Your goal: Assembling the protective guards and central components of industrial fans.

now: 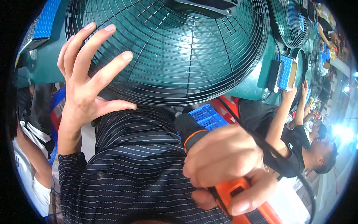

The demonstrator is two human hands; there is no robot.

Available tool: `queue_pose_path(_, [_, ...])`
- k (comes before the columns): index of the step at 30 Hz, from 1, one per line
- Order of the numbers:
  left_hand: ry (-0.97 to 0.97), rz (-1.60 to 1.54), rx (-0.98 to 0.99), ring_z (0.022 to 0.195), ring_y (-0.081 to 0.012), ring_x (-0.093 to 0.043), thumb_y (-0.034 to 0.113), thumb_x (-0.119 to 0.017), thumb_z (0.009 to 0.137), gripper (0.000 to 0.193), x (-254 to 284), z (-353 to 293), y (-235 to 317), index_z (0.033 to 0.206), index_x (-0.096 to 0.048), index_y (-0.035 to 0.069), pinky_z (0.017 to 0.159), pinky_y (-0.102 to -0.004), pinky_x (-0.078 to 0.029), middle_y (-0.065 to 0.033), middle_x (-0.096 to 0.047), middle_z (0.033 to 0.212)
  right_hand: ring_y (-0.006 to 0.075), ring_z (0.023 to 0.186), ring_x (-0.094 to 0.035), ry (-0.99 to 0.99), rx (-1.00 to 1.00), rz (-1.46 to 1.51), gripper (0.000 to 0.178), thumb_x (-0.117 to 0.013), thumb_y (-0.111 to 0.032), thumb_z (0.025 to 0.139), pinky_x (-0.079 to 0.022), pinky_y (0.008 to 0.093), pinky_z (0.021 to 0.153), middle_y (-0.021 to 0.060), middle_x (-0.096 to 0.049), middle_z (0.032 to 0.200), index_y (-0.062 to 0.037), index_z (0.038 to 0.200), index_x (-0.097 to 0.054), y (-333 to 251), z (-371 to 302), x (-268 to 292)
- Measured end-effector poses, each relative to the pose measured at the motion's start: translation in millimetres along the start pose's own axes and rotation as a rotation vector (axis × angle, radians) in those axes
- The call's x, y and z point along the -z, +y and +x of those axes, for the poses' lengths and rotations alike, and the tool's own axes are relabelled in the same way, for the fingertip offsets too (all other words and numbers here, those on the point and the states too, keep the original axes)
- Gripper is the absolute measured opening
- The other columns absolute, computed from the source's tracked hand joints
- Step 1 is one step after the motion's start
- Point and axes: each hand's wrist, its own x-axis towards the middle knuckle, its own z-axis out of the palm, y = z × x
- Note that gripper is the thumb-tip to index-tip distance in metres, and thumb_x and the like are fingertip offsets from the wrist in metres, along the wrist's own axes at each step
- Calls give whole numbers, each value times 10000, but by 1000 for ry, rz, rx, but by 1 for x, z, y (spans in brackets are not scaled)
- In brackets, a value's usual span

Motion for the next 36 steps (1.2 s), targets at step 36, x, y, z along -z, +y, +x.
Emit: queue_pose_path(36, [288,-203,48,1547,-459,-281,862,-819,520,1442,-8,0,-49,1600,-347,31,1258,-553,-232,-274,-277,1680,169,537,-638,-211,-40,633,451,-777,7,862,-552,281,549,166,-745,1044,-57,1268,-591,0,8,70])
